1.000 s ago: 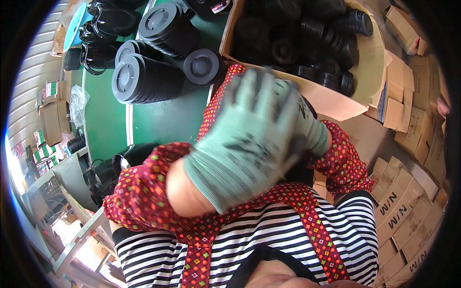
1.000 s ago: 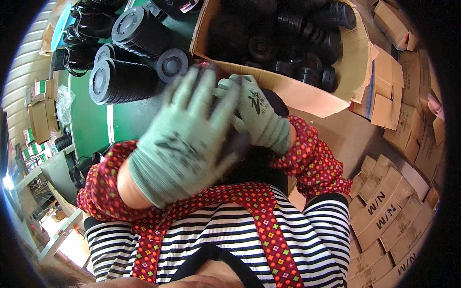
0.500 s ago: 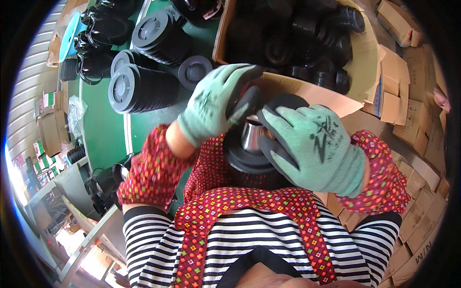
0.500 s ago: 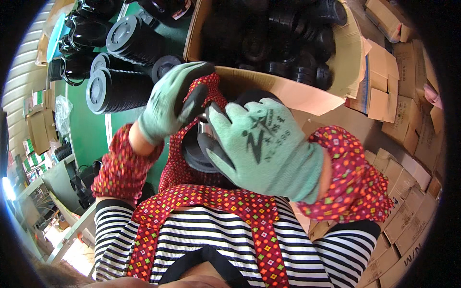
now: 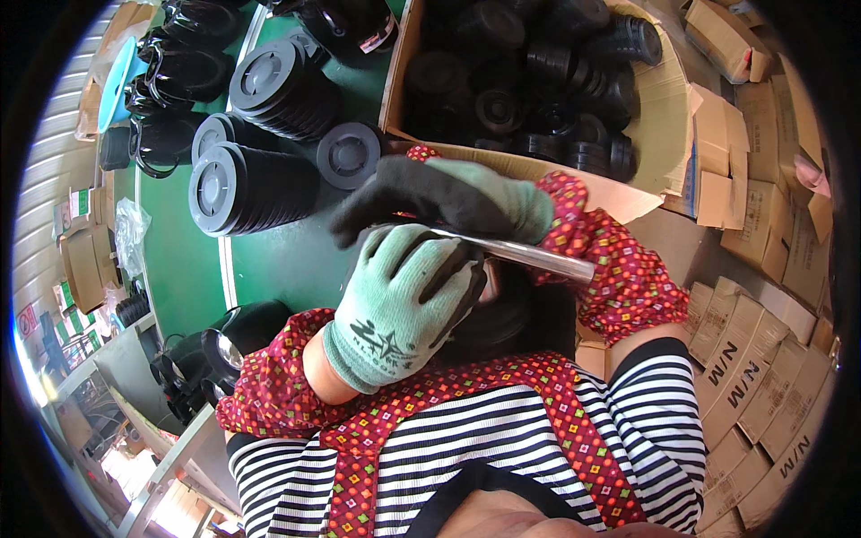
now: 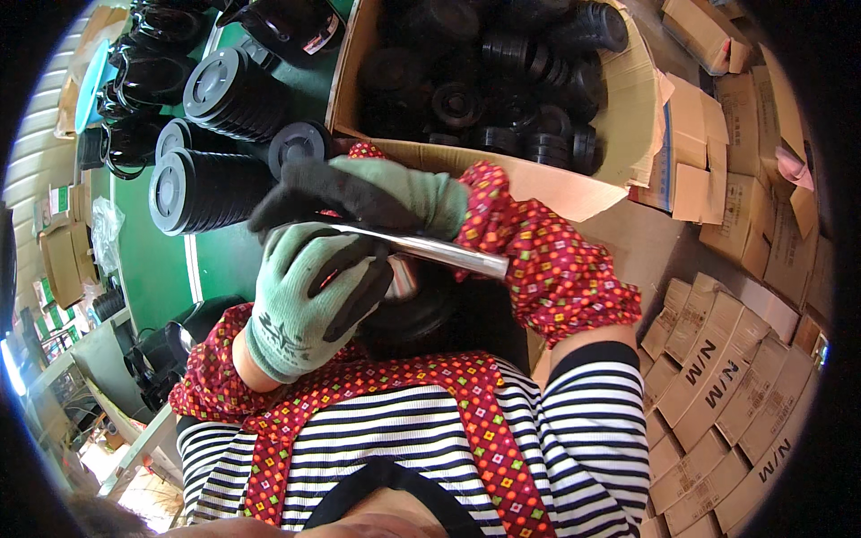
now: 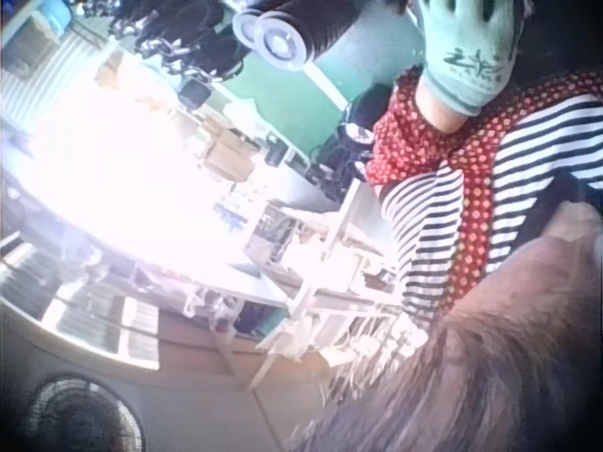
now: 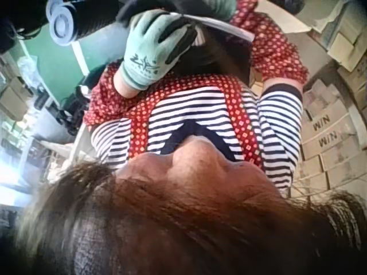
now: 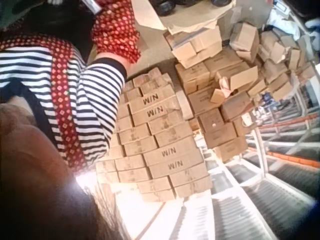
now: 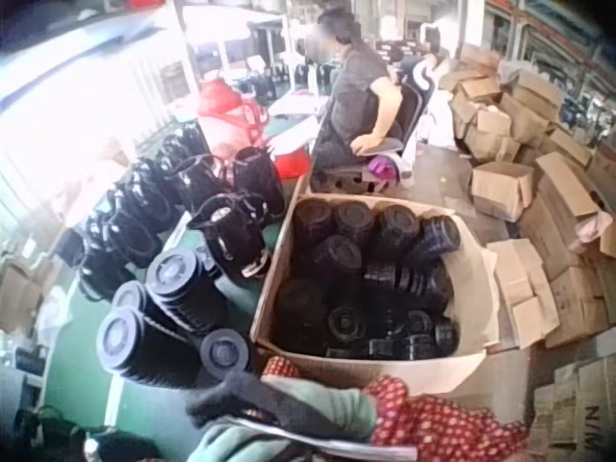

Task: The person assembles black kettles by inserting a metal component into the base and screwing on a black lid. They handle each kettle one at a time, placing completed units on the green workbench.

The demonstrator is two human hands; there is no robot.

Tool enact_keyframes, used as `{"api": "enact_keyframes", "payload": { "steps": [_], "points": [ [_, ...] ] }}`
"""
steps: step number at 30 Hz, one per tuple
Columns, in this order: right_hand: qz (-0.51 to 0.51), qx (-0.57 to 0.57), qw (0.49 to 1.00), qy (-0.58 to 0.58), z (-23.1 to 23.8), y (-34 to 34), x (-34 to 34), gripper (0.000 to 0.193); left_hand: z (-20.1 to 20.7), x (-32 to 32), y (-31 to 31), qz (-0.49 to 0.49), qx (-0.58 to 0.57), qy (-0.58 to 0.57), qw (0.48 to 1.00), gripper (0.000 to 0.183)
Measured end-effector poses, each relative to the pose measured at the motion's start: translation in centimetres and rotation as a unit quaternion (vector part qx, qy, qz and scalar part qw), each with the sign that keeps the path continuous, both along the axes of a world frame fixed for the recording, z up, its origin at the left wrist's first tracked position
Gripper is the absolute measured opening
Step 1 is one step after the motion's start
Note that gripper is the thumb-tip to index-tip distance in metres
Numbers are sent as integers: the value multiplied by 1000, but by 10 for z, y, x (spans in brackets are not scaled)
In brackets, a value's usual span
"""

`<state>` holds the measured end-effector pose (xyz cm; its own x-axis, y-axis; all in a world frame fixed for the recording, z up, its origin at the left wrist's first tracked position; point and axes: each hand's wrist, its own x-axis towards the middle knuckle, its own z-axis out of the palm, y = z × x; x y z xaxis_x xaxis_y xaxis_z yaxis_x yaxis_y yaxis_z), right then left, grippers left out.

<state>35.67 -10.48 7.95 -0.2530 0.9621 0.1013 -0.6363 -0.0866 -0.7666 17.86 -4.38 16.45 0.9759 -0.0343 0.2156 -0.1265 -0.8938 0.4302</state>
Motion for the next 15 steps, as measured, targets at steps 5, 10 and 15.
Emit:
{"api": "enact_keyframes", "payload": {
  "steps": [5, 10, 15],
  "points": [
    [-51, 229, 965, -113, -42, 13, -14, 39, 17, -9, -11, 49, -36, -65, 996, 36],
    [6, 227, 971, -82, -33, 17, -9, 34, 36, 54, -33, -40, -36, 31, 998, 67],
    [16, 227, 972, -65, -36, 14, -13, 45, -7, 65, -59, -106, -91, 121, 983, 66]
  ]
}}
